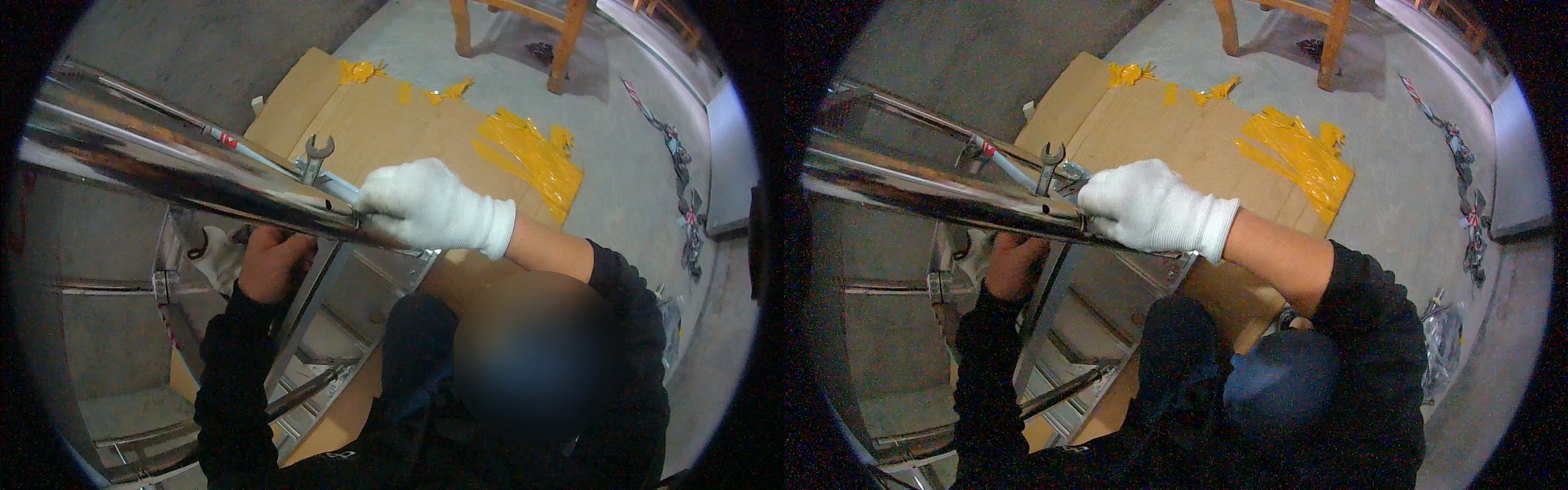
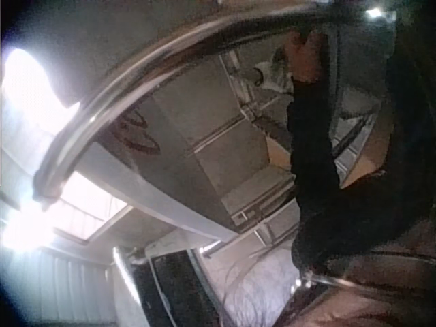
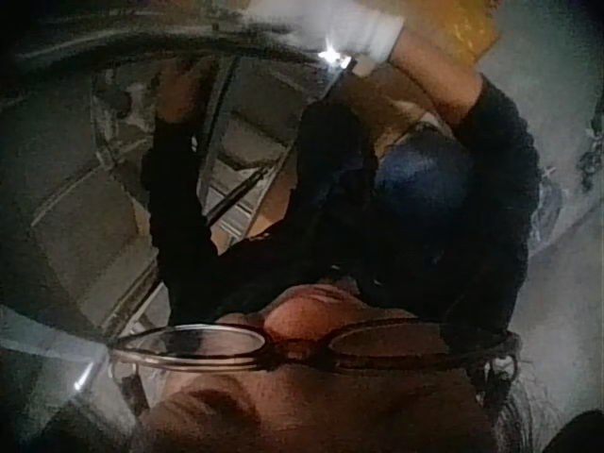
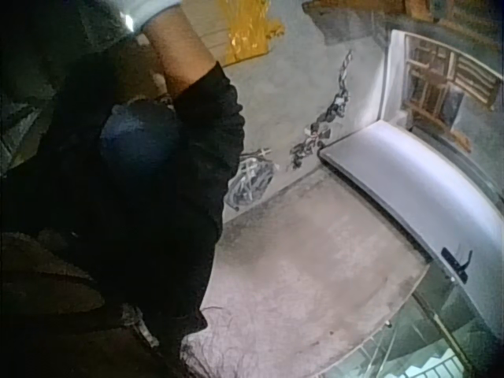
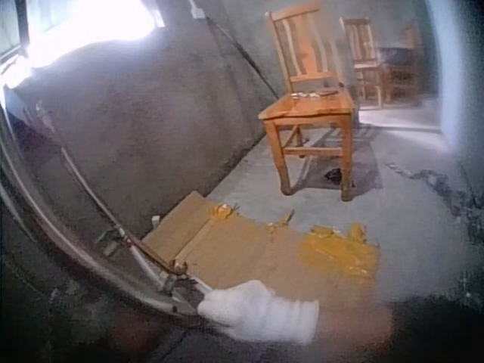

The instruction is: The person assembles a metal frame by inserting and tightening bolts at the joints using a wrench. They work on multiple connection points, adjusting the frame and securing the bolts to stabilize the structure.

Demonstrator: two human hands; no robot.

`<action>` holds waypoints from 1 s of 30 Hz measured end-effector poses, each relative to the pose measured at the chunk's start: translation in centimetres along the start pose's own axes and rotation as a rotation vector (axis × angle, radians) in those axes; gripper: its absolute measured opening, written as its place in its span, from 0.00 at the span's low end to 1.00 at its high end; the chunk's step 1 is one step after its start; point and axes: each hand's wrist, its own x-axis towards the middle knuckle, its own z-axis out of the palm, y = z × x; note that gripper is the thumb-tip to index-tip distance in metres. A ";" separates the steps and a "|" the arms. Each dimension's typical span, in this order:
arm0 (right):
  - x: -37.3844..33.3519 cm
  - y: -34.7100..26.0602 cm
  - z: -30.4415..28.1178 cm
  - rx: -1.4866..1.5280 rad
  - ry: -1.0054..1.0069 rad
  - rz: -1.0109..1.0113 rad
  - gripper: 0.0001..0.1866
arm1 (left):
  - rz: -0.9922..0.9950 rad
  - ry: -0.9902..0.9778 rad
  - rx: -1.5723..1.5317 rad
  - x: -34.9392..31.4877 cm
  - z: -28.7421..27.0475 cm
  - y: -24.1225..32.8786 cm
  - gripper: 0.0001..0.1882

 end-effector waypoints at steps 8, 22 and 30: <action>-0.3 0.5 0.4 0.082 -0.002 0.095 0.08 | -0.021 0.016 0.099 -0.1 -0.1 0.0 0.07; -0.2 0.5 0.5 0.073 -0.022 0.094 0.10 | -0.099 0.029 0.074 -0.3 -0.1 0.4 0.05; -0.4 0.2 0.2 0.085 0.051 0.015 0.09 | 0.105 -0.080 0.328 0.1 -1.3 -0.8 0.05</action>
